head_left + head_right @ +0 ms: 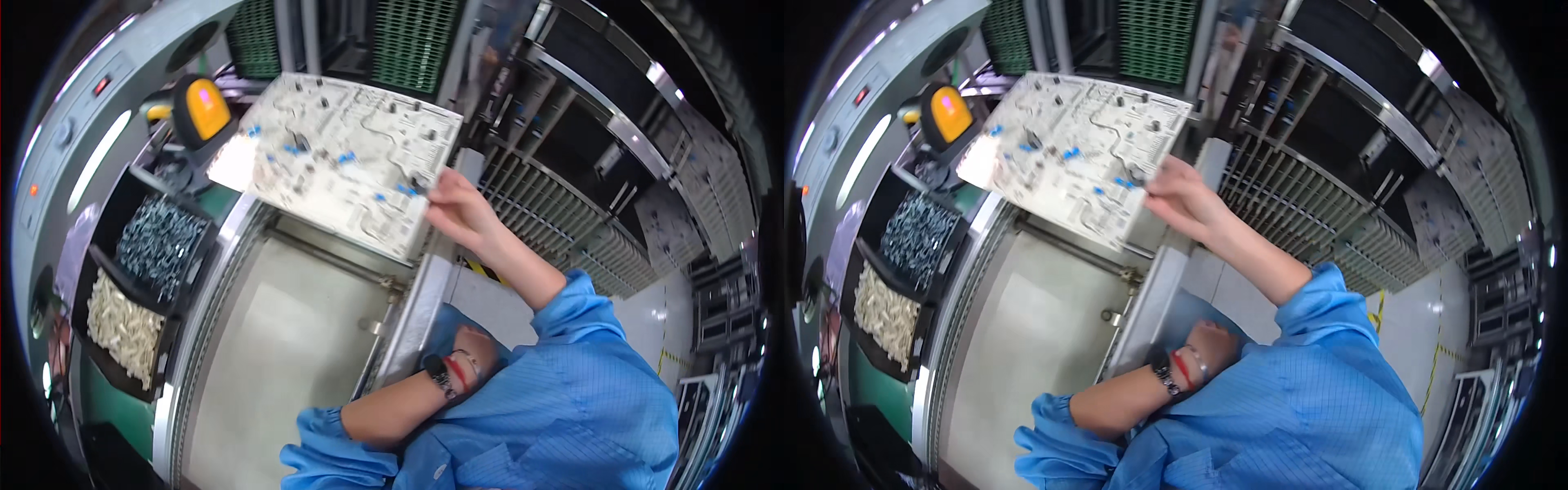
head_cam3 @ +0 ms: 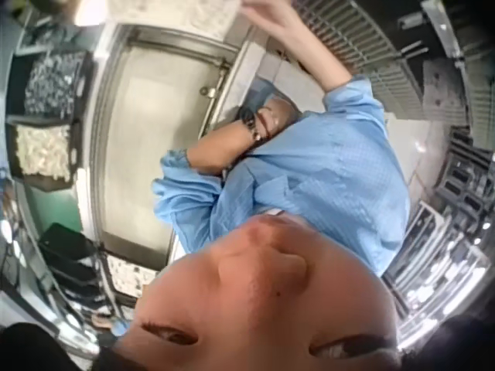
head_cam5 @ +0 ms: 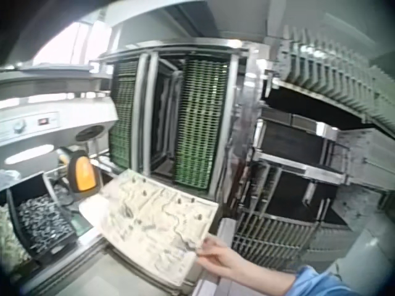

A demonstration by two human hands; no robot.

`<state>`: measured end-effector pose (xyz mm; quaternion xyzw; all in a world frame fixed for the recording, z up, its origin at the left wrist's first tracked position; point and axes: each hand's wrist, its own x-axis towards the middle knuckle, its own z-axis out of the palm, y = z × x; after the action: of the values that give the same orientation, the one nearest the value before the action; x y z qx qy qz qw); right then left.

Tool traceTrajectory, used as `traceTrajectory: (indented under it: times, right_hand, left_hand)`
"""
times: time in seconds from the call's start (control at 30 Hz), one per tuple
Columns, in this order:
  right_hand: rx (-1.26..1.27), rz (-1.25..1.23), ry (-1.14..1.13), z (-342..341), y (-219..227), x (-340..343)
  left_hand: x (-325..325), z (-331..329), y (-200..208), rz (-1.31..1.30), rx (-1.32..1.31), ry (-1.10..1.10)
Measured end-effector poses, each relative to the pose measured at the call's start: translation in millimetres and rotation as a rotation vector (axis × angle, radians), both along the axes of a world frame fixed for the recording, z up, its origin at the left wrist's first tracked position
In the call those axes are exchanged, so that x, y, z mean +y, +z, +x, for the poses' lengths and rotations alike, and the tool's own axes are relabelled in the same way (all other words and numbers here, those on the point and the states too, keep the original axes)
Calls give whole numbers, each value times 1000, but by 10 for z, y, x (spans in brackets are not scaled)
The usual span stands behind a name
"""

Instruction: The recorder inserts electronic components onto a printed circuit board on a production line.

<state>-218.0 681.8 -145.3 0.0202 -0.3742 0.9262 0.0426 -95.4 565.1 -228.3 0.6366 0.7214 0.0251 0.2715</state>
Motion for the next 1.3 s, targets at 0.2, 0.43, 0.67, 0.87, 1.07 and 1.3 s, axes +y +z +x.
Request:
traceTrajectory:
  times: [0.2, 0.43, 0.67, 0.87, 1.07, 1.3]
  right_hand:
    - [19, 144, -387, 1477, -82, 714]
    - [-172, 273, -1263, 2882, 59, 1382]
    - [-238, 282, -1443, 3568, -184, 1899]
    - [-259, 98, -1165, 3740, -731, 2468]
    - [-263, 127, -1210, 3779, -886, 2609]
    - [-301, 166, -1268, 3705, -861, 2640]
  left_hand:
    - [-83, 30, -65, 129, 3, -53]
    - [-170, -35, -35, 131, 75, -111]
    - [-135, -24, 56, 140, 100, -51]
    - [58, -274, 533, 737, 174, 119]
    - [-3, -417, 526, 715, 76, 164]
    - [34, -499, 634, 667, -204, 226]
